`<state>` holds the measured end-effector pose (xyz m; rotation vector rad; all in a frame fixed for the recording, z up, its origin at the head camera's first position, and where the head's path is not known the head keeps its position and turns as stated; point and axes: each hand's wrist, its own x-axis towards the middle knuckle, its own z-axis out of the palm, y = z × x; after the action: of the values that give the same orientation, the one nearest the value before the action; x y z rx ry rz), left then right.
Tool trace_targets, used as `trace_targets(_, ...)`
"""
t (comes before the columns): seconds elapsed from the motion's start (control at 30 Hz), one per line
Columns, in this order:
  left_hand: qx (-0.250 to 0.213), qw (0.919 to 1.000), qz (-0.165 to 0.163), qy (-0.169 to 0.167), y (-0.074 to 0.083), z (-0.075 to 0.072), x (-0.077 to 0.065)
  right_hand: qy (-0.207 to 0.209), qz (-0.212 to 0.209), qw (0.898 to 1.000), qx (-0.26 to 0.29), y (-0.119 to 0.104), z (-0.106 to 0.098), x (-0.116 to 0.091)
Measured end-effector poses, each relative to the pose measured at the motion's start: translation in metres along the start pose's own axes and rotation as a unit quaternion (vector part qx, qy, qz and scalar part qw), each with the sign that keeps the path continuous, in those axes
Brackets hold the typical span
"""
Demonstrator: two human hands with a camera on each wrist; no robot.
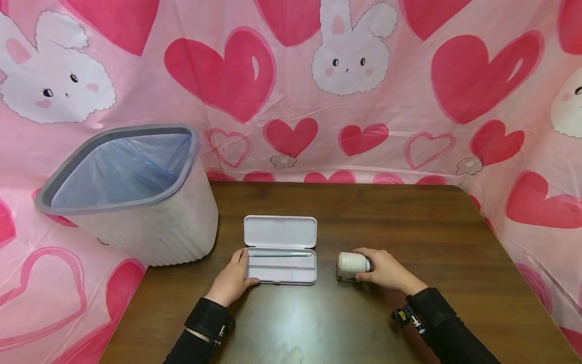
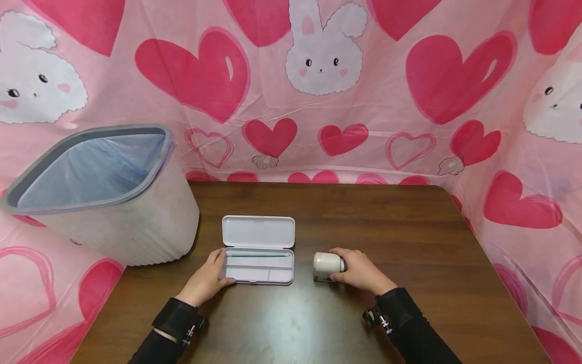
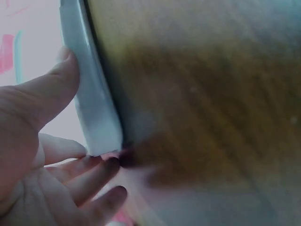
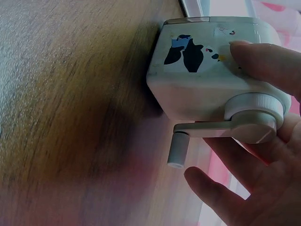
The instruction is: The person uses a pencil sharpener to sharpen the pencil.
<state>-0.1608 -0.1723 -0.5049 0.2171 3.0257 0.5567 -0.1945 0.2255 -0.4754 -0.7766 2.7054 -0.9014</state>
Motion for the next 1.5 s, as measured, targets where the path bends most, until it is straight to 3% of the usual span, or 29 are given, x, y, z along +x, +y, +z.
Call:
trace_targets(0.13, 0.024, 0.9989, 0.013, 0.039, 0.008, -0.005, 0.005, 0.001, 0.005, 1.000, 0.006, 0.000, -0.001, -0.001)
trace_targets(0.23, 0.065, 0.9920, 0.059, 0.091, 0.017, -0.009, 0.016, 0.005, 0.008, 1.000, 0.007, 0.001, -0.002, -0.001)
trace_targets(0.33, 0.113, 0.9761, 0.134, 0.129, 0.027, -0.010, 0.032, 0.004, 0.005, 1.000, 0.009, 0.002, -0.002, -0.002)
trace_targets(0.43, 0.151, 0.9588, 0.195, 0.142, 0.034, -0.007, 0.044, 0.000, 0.004, 1.000, 0.015, 0.001, 0.000, -0.001)
trace_targets(0.63, 0.214, 0.9370, 0.223, 0.163, 0.041, 0.003, 0.052, -0.006, 0.002, 1.000, 0.014, 0.000, 0.002, 0.003)
trace_targets(0.9, 0.228, 0.9364, 0.223, 0.146, 0.044, 0.019, 0.055, -0.004, 0.022, 1.000, -0.015, -0.005, 0.000, 0.003)
trace_targets(1.07, 0.252, 0.9216, 0.255, 0.150, 0.042, 0.021, 0.058, 0.021, 0.053, 0.996, -0.071, -0.015, -0.001, 0.006)
trace_targets(1.23, 0.265, 0.9100, 0.280, 0.153, 0.039, 0.021, 0.057, 0.025, 0.050, 0.996, -0.068, -0.020, -0.001, 0.005)
trace_targets(1.4, 0.239, 0.9176, 0.275, 0.159, 0.046, 0.011, 0.052, 0.039, 0.019, 0.999, -0.012, -0.019, -0.004, 0.001)
trace_targets(1.5, 0.213, 0.9229, 0.284, 0.150, 0.057, 0.004, 0.050, 0.045, -0.012, 0.999, -0.013, -0.017, -0.008, 0.002)
